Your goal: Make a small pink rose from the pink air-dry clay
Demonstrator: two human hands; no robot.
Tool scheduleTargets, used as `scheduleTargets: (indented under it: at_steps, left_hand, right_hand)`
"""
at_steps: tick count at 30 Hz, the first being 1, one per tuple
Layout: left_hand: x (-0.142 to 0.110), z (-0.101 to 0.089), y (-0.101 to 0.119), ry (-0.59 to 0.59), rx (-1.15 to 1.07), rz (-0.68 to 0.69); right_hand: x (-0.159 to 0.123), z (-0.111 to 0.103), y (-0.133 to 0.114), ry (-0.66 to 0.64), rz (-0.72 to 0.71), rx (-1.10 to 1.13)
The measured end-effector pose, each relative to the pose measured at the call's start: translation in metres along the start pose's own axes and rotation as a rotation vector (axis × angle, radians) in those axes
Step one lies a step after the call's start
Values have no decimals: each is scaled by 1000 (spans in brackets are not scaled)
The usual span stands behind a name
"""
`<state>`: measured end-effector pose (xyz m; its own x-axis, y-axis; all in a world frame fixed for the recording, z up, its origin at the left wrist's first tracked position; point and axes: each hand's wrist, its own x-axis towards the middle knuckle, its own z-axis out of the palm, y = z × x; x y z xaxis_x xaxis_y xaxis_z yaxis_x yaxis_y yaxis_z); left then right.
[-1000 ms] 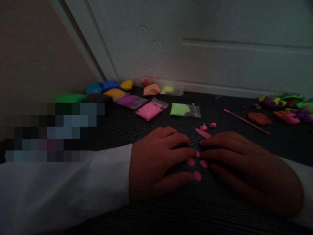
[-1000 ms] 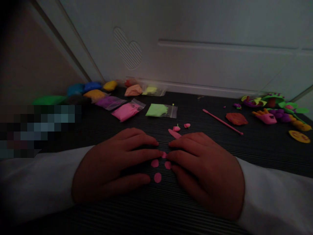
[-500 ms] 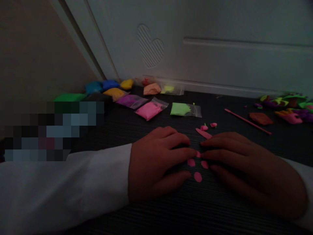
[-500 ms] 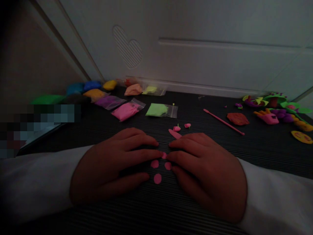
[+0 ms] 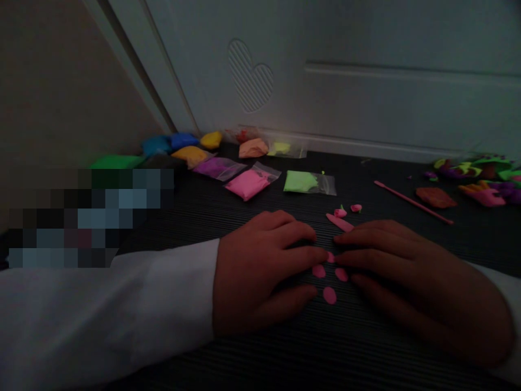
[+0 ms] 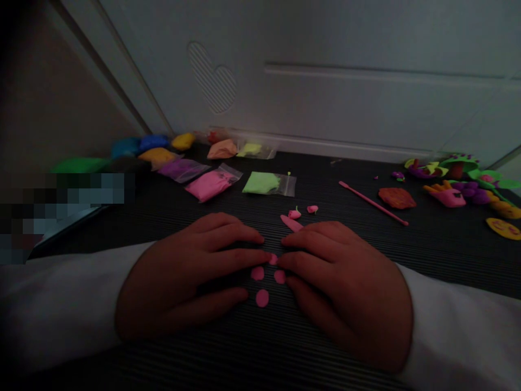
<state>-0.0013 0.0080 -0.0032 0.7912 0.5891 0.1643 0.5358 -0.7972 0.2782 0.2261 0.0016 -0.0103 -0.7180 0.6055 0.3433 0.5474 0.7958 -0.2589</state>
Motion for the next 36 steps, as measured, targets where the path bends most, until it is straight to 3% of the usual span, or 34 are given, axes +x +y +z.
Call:
scheduleTargets:
  at_steps: [36]
  left_hand:
    - [0,0,1,0,4,-9]
  right_hand:
    - [0,0,0,-8,-2,5]
